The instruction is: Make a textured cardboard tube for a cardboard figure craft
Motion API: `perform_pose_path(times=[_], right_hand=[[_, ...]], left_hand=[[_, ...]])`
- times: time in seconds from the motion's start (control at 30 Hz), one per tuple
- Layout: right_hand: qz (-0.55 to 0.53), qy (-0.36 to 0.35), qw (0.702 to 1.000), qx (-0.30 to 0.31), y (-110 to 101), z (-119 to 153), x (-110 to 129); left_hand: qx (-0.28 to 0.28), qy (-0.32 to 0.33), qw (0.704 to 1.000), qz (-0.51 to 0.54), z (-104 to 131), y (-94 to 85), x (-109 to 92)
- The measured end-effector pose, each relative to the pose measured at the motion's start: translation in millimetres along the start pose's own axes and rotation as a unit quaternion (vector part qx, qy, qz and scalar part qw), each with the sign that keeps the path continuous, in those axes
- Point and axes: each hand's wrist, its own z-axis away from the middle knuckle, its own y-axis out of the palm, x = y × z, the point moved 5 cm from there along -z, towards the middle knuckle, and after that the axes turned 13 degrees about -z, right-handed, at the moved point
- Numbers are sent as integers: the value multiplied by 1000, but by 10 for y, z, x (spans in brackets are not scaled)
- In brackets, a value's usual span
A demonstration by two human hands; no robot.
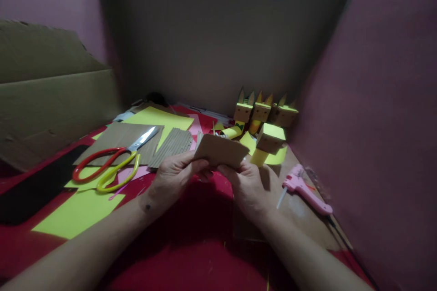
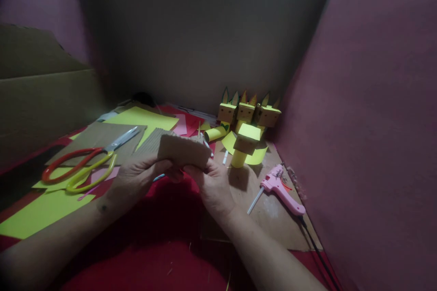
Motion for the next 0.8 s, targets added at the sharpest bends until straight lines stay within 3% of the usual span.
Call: perform_pose_path(times=[0.17,0.37,0.57,0.8], right_hand=[[93,-46,995,-7,39,26,38],[86,-42,995,-42,10,-7,32],[127,-55,990,33,3,-21,50],[56,-42,997,-33,-16,18,51]], left_hand=[[7,-41,997,65,2,-16,49],[55,-78,989,116,-12,67,89],[78,-102,971,200,-38,69,184],[108,-113,971,182,-10,181,177]])
